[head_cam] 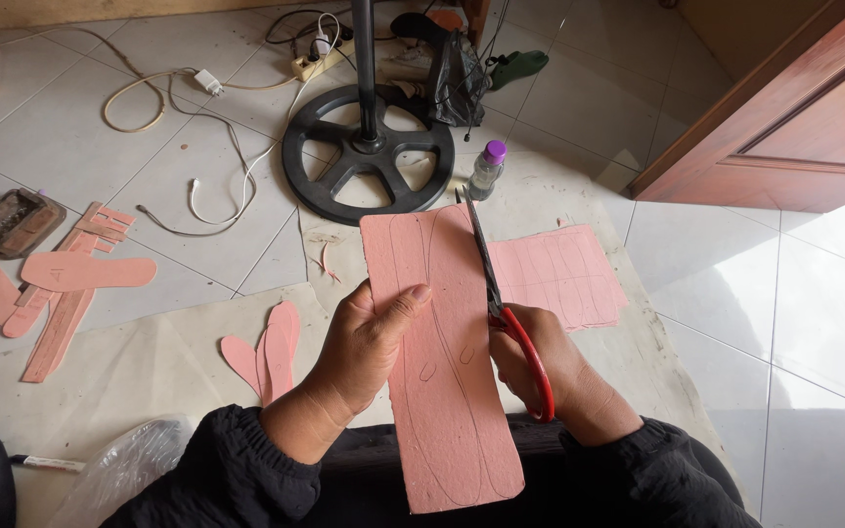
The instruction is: The person uses red-handled scissors to cut a pink foam sheet along pre-drawn curved lines. They rotate the foam to follow the outlines and trim away excess material, leaving a shaped piece.
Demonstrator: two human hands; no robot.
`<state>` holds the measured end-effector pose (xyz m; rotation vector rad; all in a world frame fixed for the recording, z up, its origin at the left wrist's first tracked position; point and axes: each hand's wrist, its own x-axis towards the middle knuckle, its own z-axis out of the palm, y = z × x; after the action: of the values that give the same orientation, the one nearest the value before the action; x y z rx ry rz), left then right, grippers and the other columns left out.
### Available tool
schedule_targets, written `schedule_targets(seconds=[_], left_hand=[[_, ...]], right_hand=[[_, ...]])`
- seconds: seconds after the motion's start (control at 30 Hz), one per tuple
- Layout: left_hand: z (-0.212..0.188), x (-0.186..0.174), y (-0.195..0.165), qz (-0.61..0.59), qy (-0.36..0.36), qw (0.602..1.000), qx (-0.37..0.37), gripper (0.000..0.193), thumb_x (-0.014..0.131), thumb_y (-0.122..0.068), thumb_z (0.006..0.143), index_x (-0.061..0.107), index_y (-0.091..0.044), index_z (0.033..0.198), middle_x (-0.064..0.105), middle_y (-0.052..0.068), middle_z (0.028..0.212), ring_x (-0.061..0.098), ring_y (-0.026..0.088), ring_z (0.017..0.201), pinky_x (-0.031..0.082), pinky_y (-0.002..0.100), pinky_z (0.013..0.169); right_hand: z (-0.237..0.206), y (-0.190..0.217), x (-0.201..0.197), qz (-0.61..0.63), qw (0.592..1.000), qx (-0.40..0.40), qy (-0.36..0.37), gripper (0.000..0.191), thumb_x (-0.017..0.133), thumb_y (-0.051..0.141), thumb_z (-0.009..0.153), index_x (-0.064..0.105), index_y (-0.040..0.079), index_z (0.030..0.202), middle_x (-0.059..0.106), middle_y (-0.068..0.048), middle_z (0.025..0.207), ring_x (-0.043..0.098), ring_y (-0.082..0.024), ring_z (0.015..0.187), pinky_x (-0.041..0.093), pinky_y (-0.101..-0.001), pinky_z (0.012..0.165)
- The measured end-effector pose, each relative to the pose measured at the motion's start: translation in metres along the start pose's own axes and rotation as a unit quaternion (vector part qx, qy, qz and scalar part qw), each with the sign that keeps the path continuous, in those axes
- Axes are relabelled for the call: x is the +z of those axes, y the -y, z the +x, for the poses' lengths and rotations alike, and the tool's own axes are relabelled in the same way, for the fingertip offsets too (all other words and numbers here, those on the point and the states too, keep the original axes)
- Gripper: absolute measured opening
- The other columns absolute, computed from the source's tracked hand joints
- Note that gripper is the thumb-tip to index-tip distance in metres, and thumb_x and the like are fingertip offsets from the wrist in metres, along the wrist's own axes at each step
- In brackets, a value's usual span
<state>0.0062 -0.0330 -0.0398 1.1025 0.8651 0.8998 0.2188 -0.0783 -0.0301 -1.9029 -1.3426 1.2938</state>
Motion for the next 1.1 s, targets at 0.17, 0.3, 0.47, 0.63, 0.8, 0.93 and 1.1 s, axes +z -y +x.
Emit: schedule_targets(seconds=[0.17,0.3,0.47,0.63,0.8,0.93,1.1], left_hand=[[-0.0001,0.0006,-0.0004,0.0,0.003,1.0,-0.003,0.037,0.059,-0.032,0.099,0.065,-0.001,0.117,0.073,0.007,0.105,0.068,0.011,0.097,0.057,0.028,0.085],[0.0004,0.0003,-0.0002,-0.011,0.003,1.0,-0.004,0.037,0.06,-0.032,0.098,0.065,0.0,0.118,0.073,0.008,0.106,0.068,0.012,0.098,0.057,0.028,0.086],[0.001,0.0,-0.0002,-0.017,0.0,1.0,-0.012,0.036,0.06,-0.031,0.098,0.066,0.0,0.117,0.073,0.008,0.106,0.068,0.012,0.099,0.056,0.028,0.088],[0.0022,-0.0024,-0.0041,-0.027,0.016,0.999,-0.023,0.035,0.061,-0.03,0.097,0.066,-0.001,0.115,0.073,0.007,0.104,0.069,0.012,0.098,0.057,0.029,0.087],[0.0001,-0.0006,-0.0058,0.001,0.056,0.998,-0.041,0.034,0.062,-0.032,0.095,0.066,-0.002,0.113,0.073,0.006,0.102,0.068,0.011,0.097,0.057,0.029,0.087],[-0.0004,-0.0002,-0.0047,-0.003,0.061,0.997,-0.037,0.034,0.062,-0.031,0.096,0.066,-0.003,0.114,0.072,0.007,0.103,0.068,0.012,0.097,0.058,0.03,0.086],[0.0006,0.0028,-0.0012,-0.02,0.063,0.997,-0.03,0.035,0.062,-0.032,0.096,0.064,-0.002,0.114,0.072,0.008,0.103,0.069,0.012,0.097,0.058,0.03,0.086]], right_hand=[[0.0023,-0.0005,0.0023,-0.01,1.0,0.014,-0.009,0.025,0.047,0.018,0.085,0.06,-0.001,0.075,0.06,-0.007,0.057,0.059,-0.015,0.048,0.052,-0.0328,0.046],[0.0021,0.001,0.0045,-0.007,1.0,0.018,-0.02,0.026,0.046,0.017,0.086,0.059,-0.001,0.073,0.059,-0.008,0.056,0.058,-0.016,0.048,0.051,-0.0336,0.045],[0.001,0.0031,0.0052,-0.014,0.999,0.013,-0.026,0.027,0.046,0.018,0.087,0.061,-0.001,0.074,0.061,-0.008,0.057,0.06,-0.016,0.049,0.052,-0.0331,0.047],[-0.0018,0.0042,0.0017,-0.009,0.999,-0.047,-0.016,0.03,0.051,0.023,0.087,0.065,-0.002,0.077,0.061,-0.007,0.057,0.059,-0.015,0.05,0.049,-0.0319,0.047],[0.0004,0.0052,-0.0025,-0.018,0.997,-0.07,-0.011,0.031,0.053,0.028,0.089,0.065,0.0,0.083,0.062,-0.006,0.06,0.058,-0.014,0.053,0.048,-0.0308,0.049],[0.0023,0.0017,-0.0046,0.002,0.996,-0.093,-0.012,0.03,0.055,0.029,0.089,0.063,0.0,0.083,0.061,-0.006,0.059,0.057,-0.014,0.053,0.048,-0.0312,0.049],[0.0037,-0.0035,-0.0036,0.022,0.995,-0.091,-0.016,0.034,0.051,0.03,0.09,0.062,-0.001,0.079,0.06,-0.007,0.058,0.056,-0.014,0.05,0.048,-0.0317,0.046]])
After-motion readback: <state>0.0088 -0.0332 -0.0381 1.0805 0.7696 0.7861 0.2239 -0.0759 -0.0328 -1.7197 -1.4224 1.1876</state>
